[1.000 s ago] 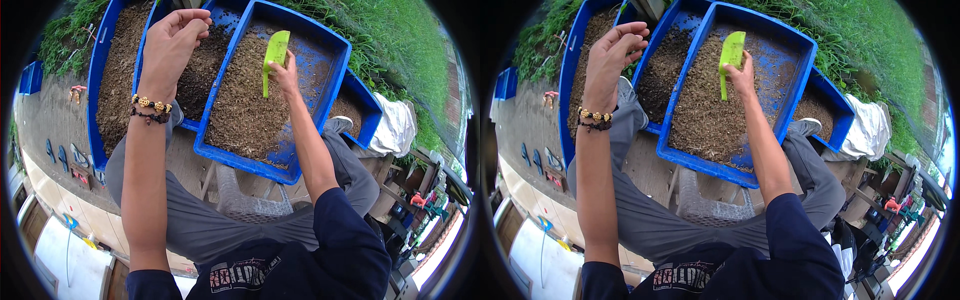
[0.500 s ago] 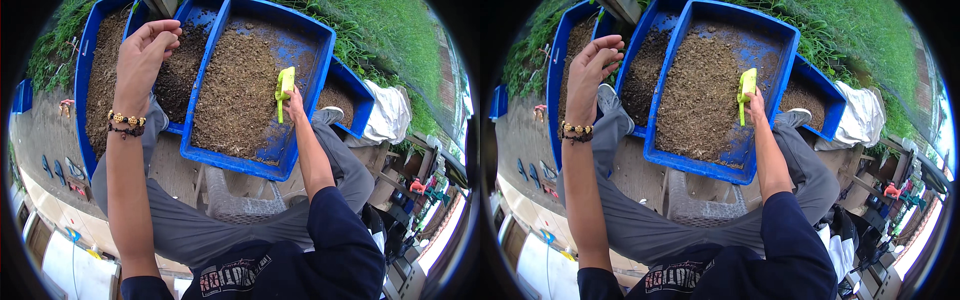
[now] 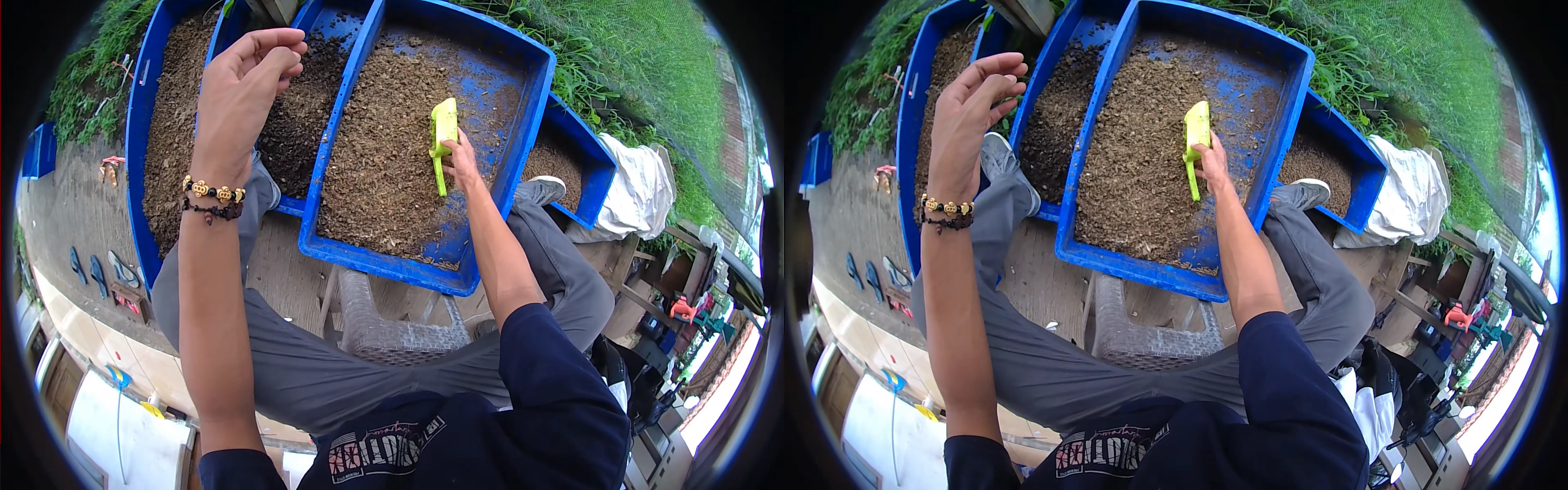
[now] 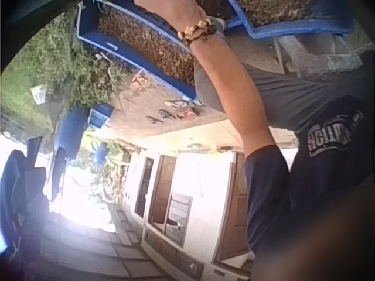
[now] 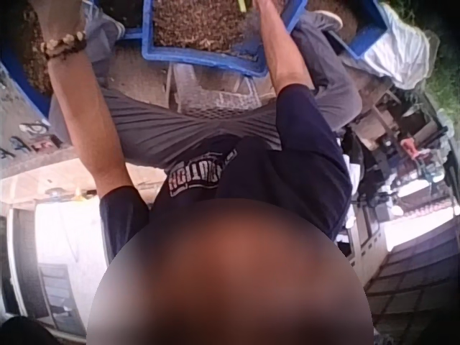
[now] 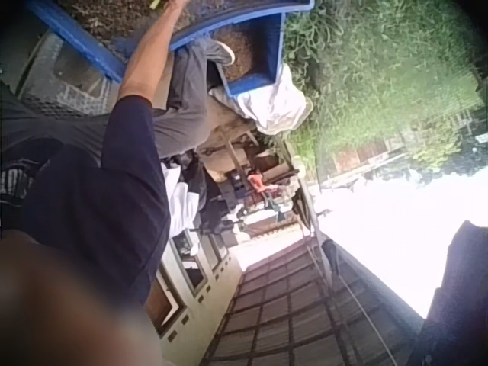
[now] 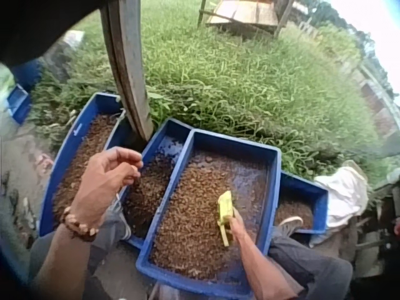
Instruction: The recorder uses a small hand scoop to transfer soil between trays.
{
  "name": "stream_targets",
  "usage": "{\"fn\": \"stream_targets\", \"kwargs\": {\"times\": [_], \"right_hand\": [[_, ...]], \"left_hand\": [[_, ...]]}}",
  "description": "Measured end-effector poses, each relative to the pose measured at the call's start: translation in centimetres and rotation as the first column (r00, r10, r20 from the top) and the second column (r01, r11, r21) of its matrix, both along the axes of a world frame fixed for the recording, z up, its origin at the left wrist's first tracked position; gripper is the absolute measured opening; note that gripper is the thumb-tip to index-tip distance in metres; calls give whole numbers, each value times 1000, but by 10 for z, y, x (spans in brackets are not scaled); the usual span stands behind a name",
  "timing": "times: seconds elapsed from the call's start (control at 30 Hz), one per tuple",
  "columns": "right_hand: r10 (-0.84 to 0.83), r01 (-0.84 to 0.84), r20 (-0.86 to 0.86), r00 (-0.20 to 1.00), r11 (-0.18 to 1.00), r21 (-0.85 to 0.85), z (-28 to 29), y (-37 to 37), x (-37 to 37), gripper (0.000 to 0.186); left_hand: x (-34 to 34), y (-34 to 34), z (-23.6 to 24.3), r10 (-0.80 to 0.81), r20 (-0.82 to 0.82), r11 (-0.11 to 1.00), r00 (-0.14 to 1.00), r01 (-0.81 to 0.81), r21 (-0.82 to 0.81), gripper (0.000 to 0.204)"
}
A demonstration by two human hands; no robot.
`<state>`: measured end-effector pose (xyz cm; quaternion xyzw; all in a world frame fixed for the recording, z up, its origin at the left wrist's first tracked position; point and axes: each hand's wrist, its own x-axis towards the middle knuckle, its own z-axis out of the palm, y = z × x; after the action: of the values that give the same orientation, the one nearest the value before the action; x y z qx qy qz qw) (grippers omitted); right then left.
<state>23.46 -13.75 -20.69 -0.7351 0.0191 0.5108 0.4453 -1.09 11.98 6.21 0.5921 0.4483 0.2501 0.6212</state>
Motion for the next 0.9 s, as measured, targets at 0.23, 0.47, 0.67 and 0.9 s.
{"fn": "stream_targets", "kwargs": {"times": [0.23, 0.47, 0.67, 0.9], "right_hand": [[63, -61, -27, 998, 997, 55, 0, 22, -31, 72], [14, 16, -210, 978, 990, 141, 10, 35, -57, 75], [-144, 166, -111, 983, 957, 236, 46, 110, -120, 70], [73, -265, 467, 881, 894, 361, 78, 179, -172, 75]], "left_hand": [[0, 2, 1, 4, 32, 1000, 999, -4, -1, 25], [-2, 3, 3, -29, 1, 999, 1000, 29, 32, 27], [-10, 2, 7, 19, 41, 1000, 999, -20, 7, 24], [-3, 3, 5, 52, 48, 998, 997, -51, -25, 25]]}}
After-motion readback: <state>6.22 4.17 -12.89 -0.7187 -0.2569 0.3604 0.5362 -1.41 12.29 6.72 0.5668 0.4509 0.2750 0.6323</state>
